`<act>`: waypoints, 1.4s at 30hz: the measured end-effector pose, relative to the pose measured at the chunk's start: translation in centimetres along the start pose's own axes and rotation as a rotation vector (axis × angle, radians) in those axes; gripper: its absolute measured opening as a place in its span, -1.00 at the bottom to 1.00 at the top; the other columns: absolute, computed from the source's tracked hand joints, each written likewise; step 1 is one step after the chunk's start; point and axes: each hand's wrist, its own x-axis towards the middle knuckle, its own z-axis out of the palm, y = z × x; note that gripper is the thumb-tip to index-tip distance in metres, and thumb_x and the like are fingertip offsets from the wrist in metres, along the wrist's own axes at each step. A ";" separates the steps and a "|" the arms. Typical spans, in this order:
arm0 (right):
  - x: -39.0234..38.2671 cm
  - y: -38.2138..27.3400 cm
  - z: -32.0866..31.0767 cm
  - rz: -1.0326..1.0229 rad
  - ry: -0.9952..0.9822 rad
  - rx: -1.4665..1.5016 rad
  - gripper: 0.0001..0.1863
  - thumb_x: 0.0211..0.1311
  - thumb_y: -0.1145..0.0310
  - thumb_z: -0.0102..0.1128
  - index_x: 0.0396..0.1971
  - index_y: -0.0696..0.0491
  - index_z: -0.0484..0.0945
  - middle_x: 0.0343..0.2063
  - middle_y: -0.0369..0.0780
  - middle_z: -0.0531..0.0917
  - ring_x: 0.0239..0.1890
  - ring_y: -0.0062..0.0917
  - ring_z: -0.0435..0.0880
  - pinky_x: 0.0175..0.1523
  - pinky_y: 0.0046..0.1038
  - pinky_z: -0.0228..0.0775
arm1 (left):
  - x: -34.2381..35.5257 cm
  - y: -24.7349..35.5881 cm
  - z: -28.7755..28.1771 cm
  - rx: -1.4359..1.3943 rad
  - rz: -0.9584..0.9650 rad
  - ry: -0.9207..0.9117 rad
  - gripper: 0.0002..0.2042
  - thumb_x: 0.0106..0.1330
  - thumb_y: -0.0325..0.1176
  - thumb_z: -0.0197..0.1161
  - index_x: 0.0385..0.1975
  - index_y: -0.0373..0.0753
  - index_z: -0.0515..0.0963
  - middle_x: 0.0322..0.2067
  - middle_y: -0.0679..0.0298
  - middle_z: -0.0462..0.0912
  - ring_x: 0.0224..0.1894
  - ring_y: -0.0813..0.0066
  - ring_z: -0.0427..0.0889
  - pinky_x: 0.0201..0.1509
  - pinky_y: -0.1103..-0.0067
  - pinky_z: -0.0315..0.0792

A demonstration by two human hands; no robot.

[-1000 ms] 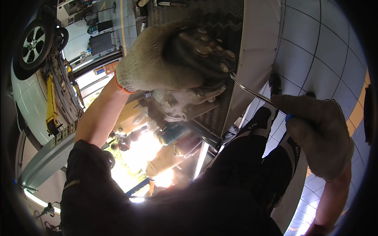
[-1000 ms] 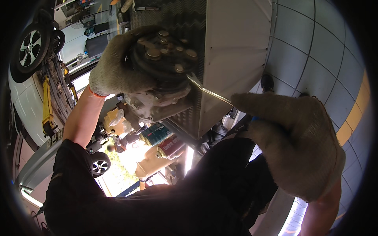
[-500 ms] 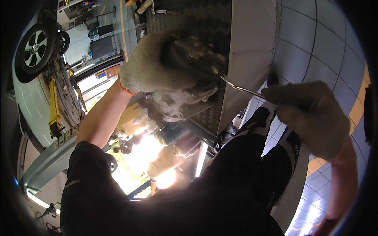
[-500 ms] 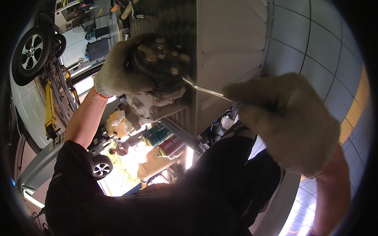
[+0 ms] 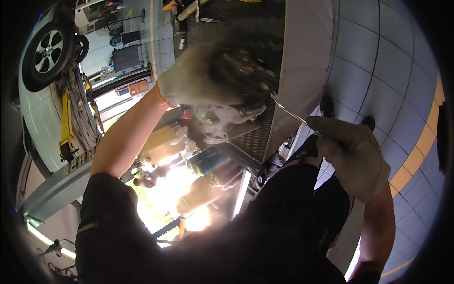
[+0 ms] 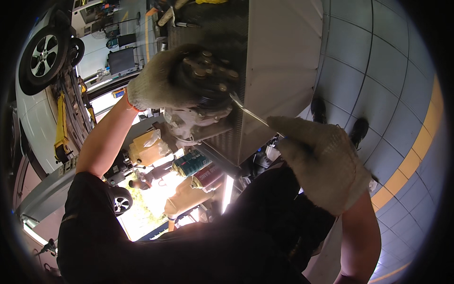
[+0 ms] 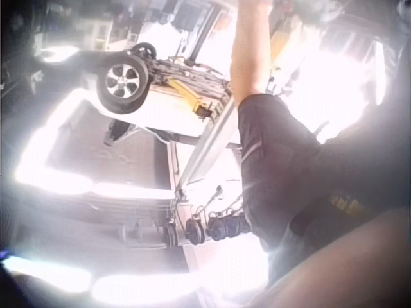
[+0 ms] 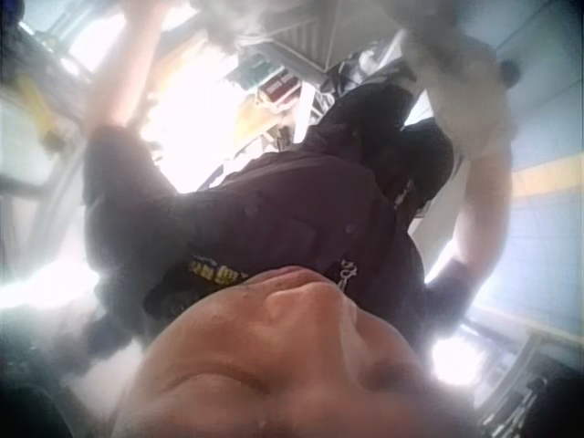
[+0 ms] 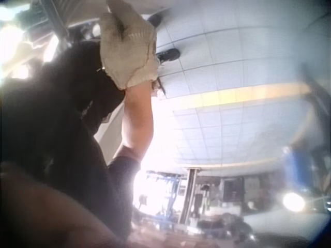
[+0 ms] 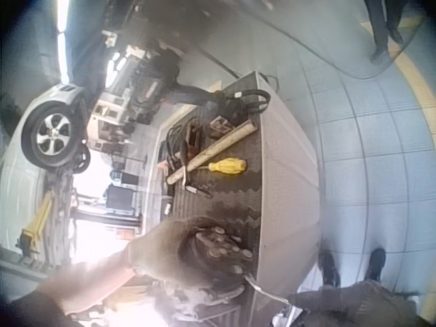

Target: The person uses a ratchet wrench to loosen and remove bolts from a car part on a workbench. They then wipe the part with a cloth and handle a plastic bag containing small components.

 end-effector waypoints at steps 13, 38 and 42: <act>-3.3 2.4 3.1 -0.002 0.101 0.050 -0.40 0.50 0.22 0.27 0.42 0.24 0.63 -0.23 -0.15 0.79 -0.32 -0.50 0.75 -0.16 -0.35 0.64 | -12.4 6.1 -1.6 -1.314 0.042 0.148 -0.52 0.84 -0.10 0.25 0.31 -0.52 0.61 0.05 0.02 0.81 -0.16 0.41 0.87 0.01 0.39 0.81; -7.7 0.6 9.9 -0.038 0.297 0.343 -0.22 0.38 0.55 0.45 0.62 0.21 0.51 -0.22 -0.21 0.82 -0.27 -0.55 0.81 -0.10 -0.41 0.70 | -6.2 9.4 10.7 0.260 -0.052 1.042 -0.25 0.12 -0.02 0.81 0.24 -0.33 0.68 0.12 -0.09 0.77 0.09 -0.15 0.83 0.34 0.01 0.66; -6.4 2.3 9.9 -0.115 0.230 0.347 -0.17 0.36 0.60 0.42 0.66 0.25 0.48 -0.20 -0.21 0.83 -0.23 -0.56 0.82 -0.06 -0.43 0.71 | -3.5 6.7 8.8 0.437 -0.183 0.906 -0.02 -0.09 0.09 0.88 0.30 -0.37 0.61 0.07 -0.09 0.80 0.09 -0.18 0.84 0.36 -0.02 0.64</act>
